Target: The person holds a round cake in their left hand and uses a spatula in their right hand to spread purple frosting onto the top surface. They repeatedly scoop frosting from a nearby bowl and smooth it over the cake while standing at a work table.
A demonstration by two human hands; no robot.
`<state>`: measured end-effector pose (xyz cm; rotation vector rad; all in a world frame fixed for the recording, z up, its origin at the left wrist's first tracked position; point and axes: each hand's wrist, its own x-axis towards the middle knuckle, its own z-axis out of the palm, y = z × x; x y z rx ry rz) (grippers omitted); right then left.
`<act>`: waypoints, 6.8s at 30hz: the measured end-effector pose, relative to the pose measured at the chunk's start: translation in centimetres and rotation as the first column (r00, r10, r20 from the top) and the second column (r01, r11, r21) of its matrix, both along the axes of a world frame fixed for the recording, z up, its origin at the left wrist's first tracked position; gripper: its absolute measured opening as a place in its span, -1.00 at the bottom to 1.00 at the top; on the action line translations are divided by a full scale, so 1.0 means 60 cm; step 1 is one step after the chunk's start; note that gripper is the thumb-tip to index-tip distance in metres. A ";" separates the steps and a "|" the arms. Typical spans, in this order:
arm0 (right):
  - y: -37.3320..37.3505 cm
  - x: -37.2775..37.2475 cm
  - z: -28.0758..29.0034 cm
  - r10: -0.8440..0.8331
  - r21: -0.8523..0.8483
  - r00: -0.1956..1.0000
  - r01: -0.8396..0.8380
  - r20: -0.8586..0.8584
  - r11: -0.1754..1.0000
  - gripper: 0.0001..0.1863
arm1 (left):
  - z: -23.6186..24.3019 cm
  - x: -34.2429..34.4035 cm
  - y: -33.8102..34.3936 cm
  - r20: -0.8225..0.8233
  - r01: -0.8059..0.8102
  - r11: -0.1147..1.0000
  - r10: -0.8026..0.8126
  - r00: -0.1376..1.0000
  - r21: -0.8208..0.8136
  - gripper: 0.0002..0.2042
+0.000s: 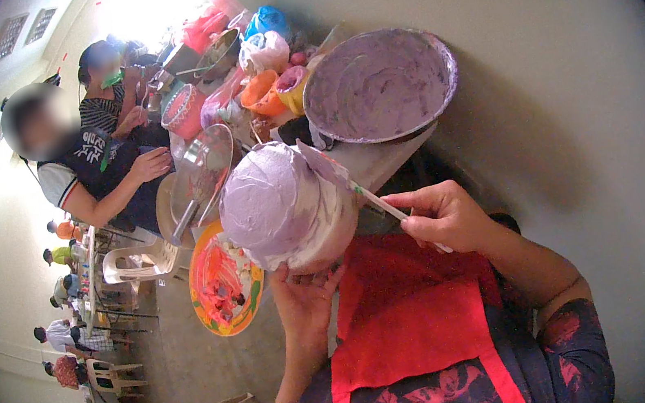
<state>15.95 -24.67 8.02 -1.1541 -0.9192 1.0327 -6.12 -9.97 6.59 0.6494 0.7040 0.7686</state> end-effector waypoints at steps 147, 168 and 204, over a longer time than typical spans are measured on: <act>0.098 0.271 0.179 0.024 -0.335 0.731 0.283 0.682 0.899 -0.68 | -0.018 -0.051 0.037 0.457 0.083 0.993 -0.113 0.882 0.085 -0.23; 0.033 -0.022 0.108 -0.306 0.244 0.641 0.186 0.704 0.952 -0.72 | -0.024 -0.025 0.034 0.462 -0.115 0.990 0.064 0.885 0.083 -0.32; 0.020 -0.078 0.080 -0.595 0.597 0.380 0.127 0.708 0.792 -0.51 | -0.021 0.001 0.042 0.480 -0.347 0.925 0.237 0.845 0.155 -0.48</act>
